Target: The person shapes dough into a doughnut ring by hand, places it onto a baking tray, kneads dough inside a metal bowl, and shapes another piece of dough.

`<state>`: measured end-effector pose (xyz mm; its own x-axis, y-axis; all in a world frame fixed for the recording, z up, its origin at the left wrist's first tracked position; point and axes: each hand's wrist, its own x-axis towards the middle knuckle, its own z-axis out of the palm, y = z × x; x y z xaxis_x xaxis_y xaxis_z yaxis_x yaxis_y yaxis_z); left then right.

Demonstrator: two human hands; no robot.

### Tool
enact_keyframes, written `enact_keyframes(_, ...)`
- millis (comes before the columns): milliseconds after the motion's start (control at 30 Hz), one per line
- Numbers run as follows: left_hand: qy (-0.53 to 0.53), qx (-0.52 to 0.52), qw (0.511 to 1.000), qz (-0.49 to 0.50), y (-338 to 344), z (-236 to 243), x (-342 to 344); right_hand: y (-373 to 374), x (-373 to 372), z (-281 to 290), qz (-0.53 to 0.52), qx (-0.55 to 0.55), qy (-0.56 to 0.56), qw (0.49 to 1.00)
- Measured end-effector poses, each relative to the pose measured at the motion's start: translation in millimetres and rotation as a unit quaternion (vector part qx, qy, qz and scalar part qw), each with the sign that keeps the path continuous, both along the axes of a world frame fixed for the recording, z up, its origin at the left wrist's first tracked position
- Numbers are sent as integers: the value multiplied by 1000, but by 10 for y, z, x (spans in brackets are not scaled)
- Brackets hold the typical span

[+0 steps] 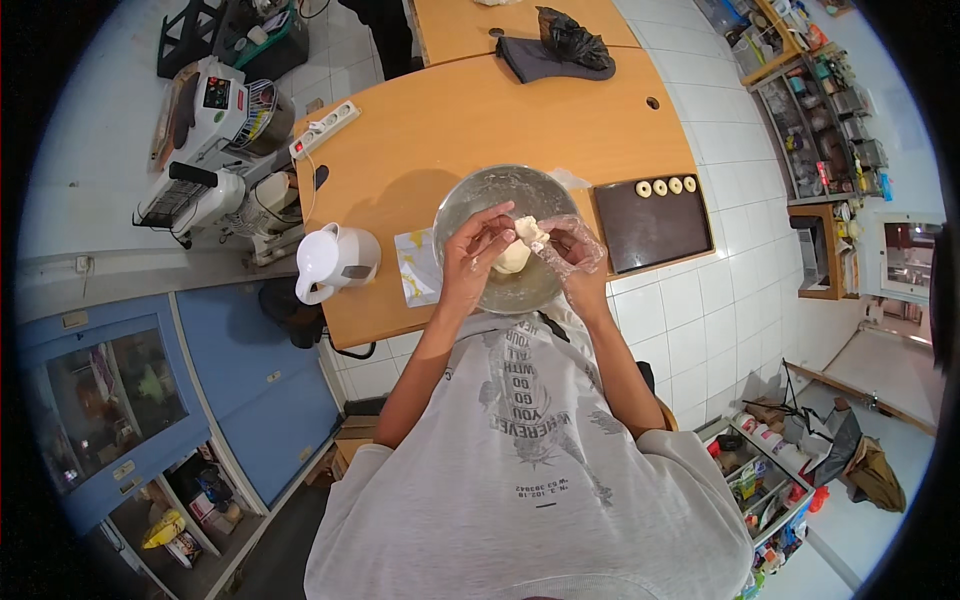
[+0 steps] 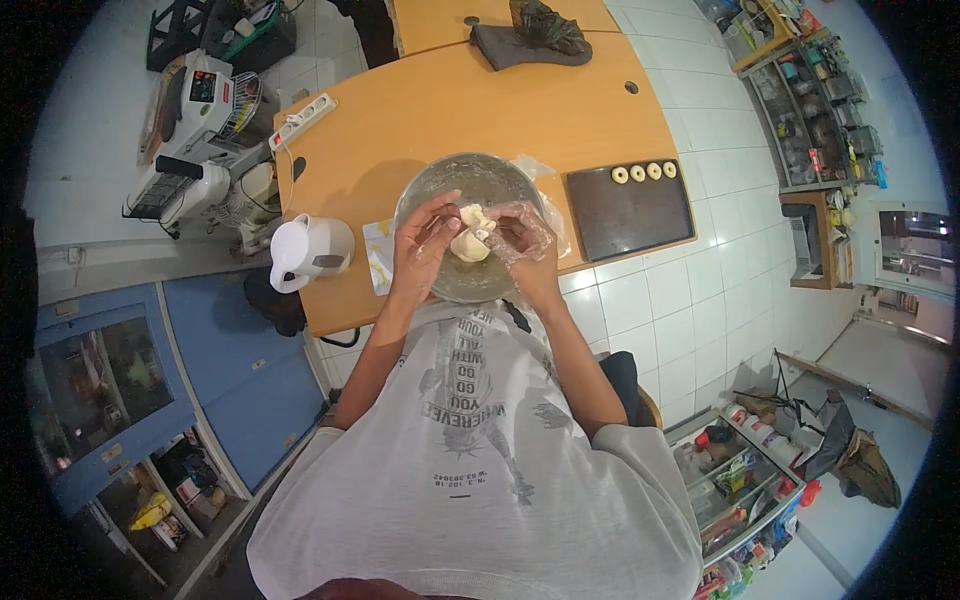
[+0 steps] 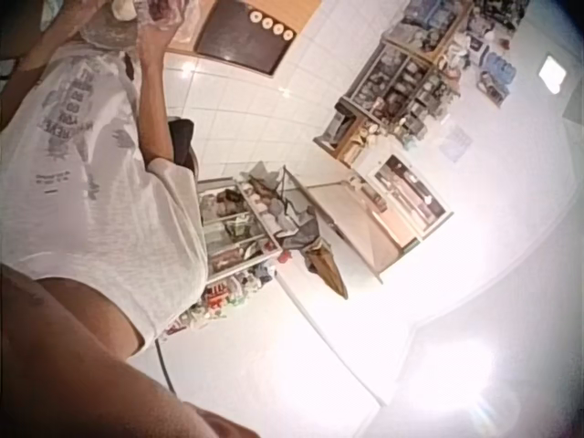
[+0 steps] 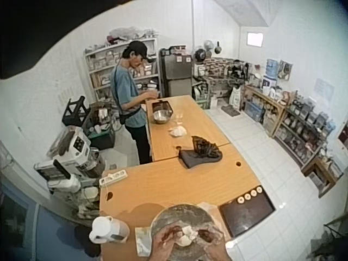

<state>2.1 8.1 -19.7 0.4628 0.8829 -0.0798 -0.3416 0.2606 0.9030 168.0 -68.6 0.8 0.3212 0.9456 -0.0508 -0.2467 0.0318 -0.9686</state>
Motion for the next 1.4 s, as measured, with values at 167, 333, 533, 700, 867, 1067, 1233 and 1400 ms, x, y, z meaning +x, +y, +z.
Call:
enact_keyframes(167,-128,-87,988,5,-69,-28,115,36,-61,44,-26,15,-94,995)
enact_keyframes(333,-111,-120,986,-19,-62,-108,81,68,-27,52,-37,48,-236,970)
enact_keyframes(533,-132,-139,981,-16,-127,-95,63,93,66,155,25,53,-258,964)
enact_keyframes(700,-180,-178,967,24,-207,-114,33,120,192,233,75,102,-221,967)
enact_keyframes(867,-145,-236,959,53,-266,41,-8,122,382,173,168,17,-224,960)
enact_keyframes(1067,-127,-255,958,2,-341,-60,-109,182,428,233,243,69,-227,941)
enact_keyframes(1233,-124,-263,957,3,-401,-116,-174,152,419,266,263,49,-242,933)
enact_keyframes(1400,-116,-263,958,8,-456,-109,-170,117,400,215,244,73,-268,929)
